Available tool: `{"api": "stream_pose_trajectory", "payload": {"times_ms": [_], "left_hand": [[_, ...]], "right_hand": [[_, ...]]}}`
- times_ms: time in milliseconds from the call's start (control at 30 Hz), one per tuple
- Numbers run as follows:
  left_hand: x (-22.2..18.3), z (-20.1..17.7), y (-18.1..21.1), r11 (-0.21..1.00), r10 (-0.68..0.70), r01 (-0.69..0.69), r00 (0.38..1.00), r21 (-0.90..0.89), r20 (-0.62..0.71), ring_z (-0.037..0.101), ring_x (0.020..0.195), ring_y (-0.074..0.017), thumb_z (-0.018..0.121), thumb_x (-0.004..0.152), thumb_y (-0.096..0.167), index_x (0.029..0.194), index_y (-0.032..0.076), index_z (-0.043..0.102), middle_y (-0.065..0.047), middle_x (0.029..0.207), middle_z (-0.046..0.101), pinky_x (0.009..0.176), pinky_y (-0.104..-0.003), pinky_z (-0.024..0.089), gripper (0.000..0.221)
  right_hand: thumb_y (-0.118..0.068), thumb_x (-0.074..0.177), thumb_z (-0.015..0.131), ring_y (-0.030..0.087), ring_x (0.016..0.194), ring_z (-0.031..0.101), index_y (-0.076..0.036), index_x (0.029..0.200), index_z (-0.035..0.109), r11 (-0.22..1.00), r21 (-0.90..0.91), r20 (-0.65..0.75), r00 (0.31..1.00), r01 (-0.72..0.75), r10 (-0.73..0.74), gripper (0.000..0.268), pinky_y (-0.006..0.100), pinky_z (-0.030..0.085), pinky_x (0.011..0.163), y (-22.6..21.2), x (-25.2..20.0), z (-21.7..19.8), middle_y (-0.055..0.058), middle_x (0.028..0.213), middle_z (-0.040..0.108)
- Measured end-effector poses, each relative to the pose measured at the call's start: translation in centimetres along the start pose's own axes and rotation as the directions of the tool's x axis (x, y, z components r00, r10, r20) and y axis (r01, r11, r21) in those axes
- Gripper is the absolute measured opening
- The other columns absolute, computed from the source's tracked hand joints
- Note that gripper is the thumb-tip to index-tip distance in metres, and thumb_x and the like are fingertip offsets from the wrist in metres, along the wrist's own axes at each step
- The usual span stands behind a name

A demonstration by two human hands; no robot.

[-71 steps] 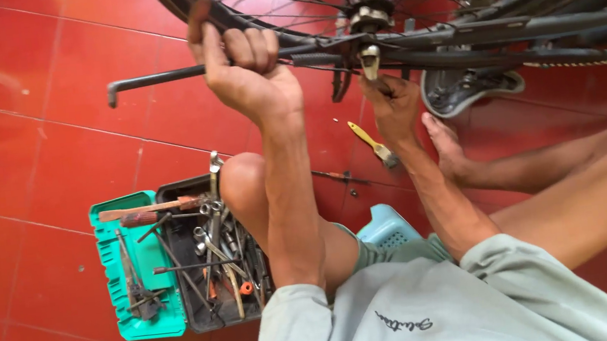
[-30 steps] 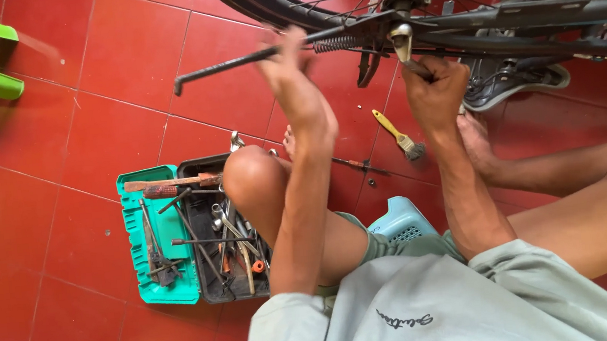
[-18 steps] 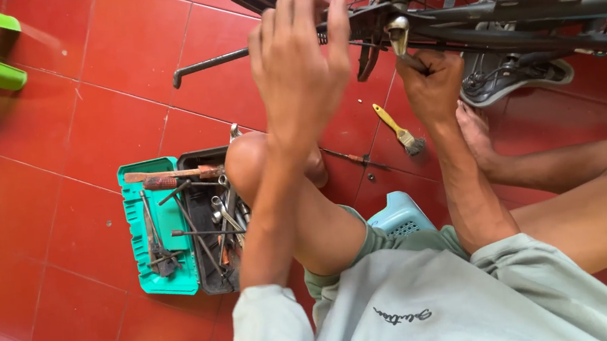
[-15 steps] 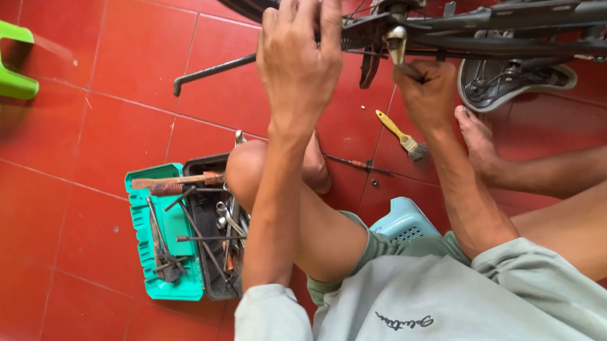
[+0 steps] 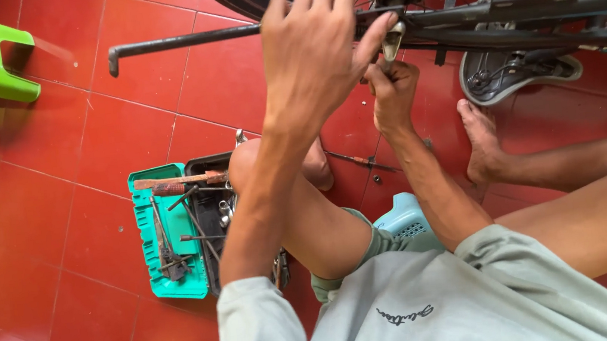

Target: Adjusting and tightening the rear axle nut of a motorcycle using a wrench.

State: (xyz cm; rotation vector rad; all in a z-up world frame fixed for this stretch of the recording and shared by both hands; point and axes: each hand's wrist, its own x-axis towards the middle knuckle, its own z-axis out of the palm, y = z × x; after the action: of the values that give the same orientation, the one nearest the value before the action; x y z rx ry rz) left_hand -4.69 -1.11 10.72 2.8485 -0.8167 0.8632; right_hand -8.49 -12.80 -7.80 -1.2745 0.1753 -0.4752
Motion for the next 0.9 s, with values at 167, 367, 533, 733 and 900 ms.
{"api": "stream_pose_trajectory", "payload": {"times_ms": [167,367,533,733,900], "left_hand": [[0.7,1.1,-0.1,0.999,0.046,-0.046,0.999,-0.004,0.02,0.06,0.048,-0.0234,0.057,0.1,0.066,0.078,0.02,0.057,0.004,0.058,0.06,0.045,-0.037,0.04,0.05],[0.1,-1.0,1.5,0.986,0.012,-0.034,0.991,-0.165,-0.131,0.061,0.094,-0.0238,0.074,0.096,0.042,0.1,0.015,0.067,-0.001,0.098,0.063,0.089,-0.041,0.04,0.029],[-3.0,0.0,2.9,0.73,-0.42,-0.011,0.781,-0.683,-0.461,0.067,0.086,-0.0186,0.081,0.087,0.011,0.115,0.021,0.067,0.002,0.105,0.064,0.075,-0.037,0.052,0.032],[-2.3,1.9,3.7,0.353,-0.745,-0.004,0.604,-0.935,-0.284,0.052,0.125,-0.0123,0.072,0.099,0.021,0.136,0.016,0.04,0.0,0.136,0.041,0.097,-0.035,0.061,0.049],[-0.8,2.4,5.2,0.241,-0.471,0.064,0.88,-0.968,-0.059,0.061,0.11,-0.0181,0.057,0.107,0.013,0.128,0.016,0.038,-0.003,0.101,0.066,0.105,-0.035,0.052,0.028]], "right_hand": [[-0.004,0.087,0.061,0.01,0.048,0.022,-0.013,0.051,0.036,1.0,0.026,-0.002,1.0,-0.007,0.007,0.044,0.031,0.023,0.055,1.0,-0.1,0.7,-0.001,0.046,0.029],[-0.006,0.083,0.064,0.011,0.035,0.024,-0.013,0.049,0.041,0.98,0.147,-0.055,0.988,-0.136,0.146,0.041,0.029,0.024,0.03,2.9,-0.4,1.0,-0.001,0.044,0.03],[0.002,0.082,0.069,0.008,0.052,0.024,-0.017,0.057,0.039,0.917,0.336,0.023,0.975,-0.214,0.219,0.043,0.03,0.02,0.049,2.0,-0.3,2.7,-0.006,0.054,0.029],[-0.009,0.081,0.062,0.003,0.049,0.012,-0.023,0.059,0.024,0.894,0.369,-0.015,0.959,-0.256,0.281,0.046,0.029,0.006,0.047,0.9,-1.1,5.4,-0.011,0.056,0.014],[-0.009,0.081,0.062,0.003,0.05,0.013,-0.023,0.058,0.025,0.926,0.305,-0.019,0.971,-0.222,0.239,0.046,0.03,0.007,0.047,1.1,-0.6,4.5,-0.011,0.055,0.016]]}}
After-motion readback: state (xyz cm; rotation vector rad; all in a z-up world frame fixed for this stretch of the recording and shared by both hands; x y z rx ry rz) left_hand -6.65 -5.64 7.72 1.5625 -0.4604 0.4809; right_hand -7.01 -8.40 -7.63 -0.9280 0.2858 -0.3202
